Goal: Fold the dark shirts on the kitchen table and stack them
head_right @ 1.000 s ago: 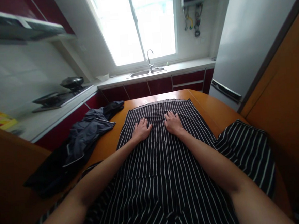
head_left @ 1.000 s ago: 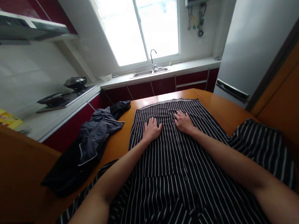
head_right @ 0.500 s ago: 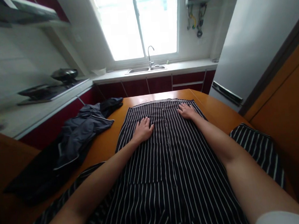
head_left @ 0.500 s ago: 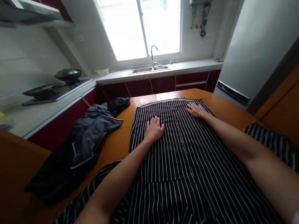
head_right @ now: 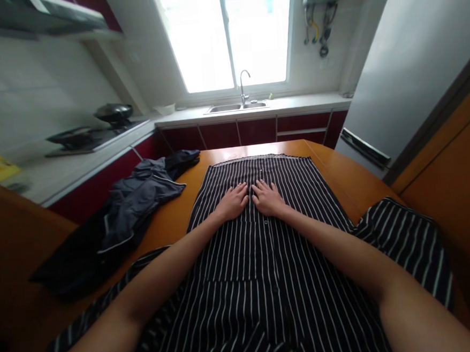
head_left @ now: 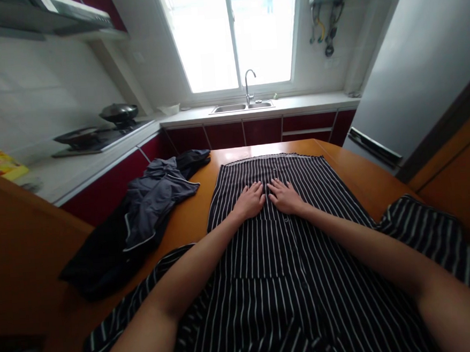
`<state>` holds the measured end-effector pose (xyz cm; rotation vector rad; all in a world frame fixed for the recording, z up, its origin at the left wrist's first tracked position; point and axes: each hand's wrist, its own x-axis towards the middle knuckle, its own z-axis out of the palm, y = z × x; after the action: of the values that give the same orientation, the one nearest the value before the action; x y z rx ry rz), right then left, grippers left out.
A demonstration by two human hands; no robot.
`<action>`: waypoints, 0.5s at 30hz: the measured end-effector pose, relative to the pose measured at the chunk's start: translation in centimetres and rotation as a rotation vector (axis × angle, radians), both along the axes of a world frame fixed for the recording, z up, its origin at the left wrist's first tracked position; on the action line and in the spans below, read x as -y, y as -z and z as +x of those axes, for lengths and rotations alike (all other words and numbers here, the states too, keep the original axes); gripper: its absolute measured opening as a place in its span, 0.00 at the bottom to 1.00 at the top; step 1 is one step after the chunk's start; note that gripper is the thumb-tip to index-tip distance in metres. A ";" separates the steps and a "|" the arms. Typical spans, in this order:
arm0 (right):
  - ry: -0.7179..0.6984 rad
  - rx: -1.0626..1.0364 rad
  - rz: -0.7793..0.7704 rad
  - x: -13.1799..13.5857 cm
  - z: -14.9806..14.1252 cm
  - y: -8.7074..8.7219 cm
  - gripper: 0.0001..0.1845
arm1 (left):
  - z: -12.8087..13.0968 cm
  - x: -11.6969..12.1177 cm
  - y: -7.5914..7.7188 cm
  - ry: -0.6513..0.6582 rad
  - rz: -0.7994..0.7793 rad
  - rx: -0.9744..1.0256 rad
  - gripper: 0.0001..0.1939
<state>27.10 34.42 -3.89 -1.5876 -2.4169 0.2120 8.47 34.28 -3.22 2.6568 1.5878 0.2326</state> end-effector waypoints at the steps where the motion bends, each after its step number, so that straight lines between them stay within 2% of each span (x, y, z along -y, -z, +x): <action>1: 0.011 0.008 0.011 0.5 -0.1 0.0 0.31 | -0.1 0.2 -0.1 0.070 -0.011 -0.008 0.32; 3: 0.031 0.017 0.024 0.9 0.0 -0.1 0.31 | -0.5 0.6 -0.4 0.159 -0.038 -0.029 0.32; 6: 0.034 0.021 0.024 0.7 0.2 -0.4 0.32 | -1.8 1.4 -0.9 0.172 -0.115 -0.071 0.34; 8: 0.032 0.018 0.018 0.6 0.2 -0.5 0.32 | -3.0 1.9 -1.4 0.114 -0.180 -0.095 0.36; 11: 0.028 0.013 0.005 0.6 0.1 -0.5 0.33 | -5.0 2.6 -2.0 -0.040 -0.260 -0.117 0.40; 15: 0.031 0.000 -0.003 0.7 0.1 -0.5 0.33 | -7.3 3.3 -2.6 -0.198 -0.270 -0.115 0.40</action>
<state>27.20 33.68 -3.34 -1.6251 -2.3907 0.2103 1.20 30.96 -0.61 2.3507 1.7740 -0.1247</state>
